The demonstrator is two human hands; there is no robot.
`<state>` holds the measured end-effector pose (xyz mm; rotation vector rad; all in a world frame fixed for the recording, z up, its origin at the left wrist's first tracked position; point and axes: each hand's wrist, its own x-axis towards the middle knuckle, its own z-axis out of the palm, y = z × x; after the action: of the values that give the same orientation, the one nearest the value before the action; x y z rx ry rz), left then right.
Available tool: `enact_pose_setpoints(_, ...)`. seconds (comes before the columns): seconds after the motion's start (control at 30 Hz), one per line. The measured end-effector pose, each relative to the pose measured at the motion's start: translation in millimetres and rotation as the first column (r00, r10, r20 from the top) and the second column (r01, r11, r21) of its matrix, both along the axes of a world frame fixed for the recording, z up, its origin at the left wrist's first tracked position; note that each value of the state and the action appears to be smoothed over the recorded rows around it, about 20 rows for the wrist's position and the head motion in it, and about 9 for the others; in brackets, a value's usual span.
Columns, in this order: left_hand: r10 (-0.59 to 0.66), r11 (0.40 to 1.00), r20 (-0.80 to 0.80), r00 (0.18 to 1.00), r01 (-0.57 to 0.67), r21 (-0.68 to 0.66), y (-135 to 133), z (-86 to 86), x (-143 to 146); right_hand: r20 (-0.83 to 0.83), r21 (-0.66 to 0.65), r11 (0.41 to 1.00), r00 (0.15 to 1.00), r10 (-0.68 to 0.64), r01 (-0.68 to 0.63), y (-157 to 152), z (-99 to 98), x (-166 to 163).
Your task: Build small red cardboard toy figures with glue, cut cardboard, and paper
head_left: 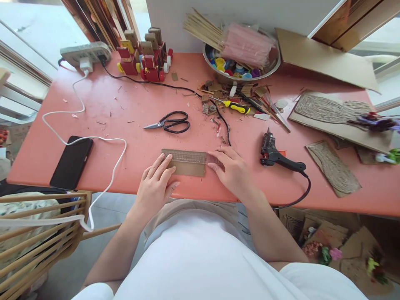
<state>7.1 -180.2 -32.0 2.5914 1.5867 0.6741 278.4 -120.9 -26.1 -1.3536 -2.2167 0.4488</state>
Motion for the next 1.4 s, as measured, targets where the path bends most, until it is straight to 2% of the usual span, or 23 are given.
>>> enact_pose_setpoints(0.33, 0.009, 1.000, -0.038, 0.999, -0.009, -0.002, 1, 2.4, 3, -0.007, 0.082, 0.997, 1.000, 0.015, -0.015, 0, -1.7, 4)
enact_pose_setpoints(0.7, 0.010, 0.999, -0.035, 0.999, -0.012, -0.033, -1, 1.0, 3, 0.016, 0.086, 0.996, 0.999, 0.029, -0.031, 1, -0.1, 5)
enact_pose_setpoints(0.9, 0.030, 0.999, -0.054, 0.998, -0.031, -0.016, -2, -2.7, 2, 0.037, 0.057, 0.998, 0.999, 0.025, -0.027, 0, -0.3, 4)
enact_pose_setpoints(1.17, 0.167, 0.986, -0.104, 0.980, -0.166, 0.023, -1, -5.0, 31, 0.041, 0.025, 1.000, 0.999, 0.018, -0.019, -1, 3.2, 1)
enact_pose_setpoints(1.3, 0.189, 0.981, -0.084, 0.978, -0.184, 0.065, 0, -4.7, 37, 0.027, -0.004, 1.000, 1.000, 0.011, -0.011, -1, 3.8, -1)
enact_pose_setpoints(1.4, 0.194, 0.981, -0.060, 0.979, -0.192, 0.034, -1, -5.5, 35, 0.015, -0.029, 1.000, 1.000, 0.005, -0.005, 0, 3.8, -1)
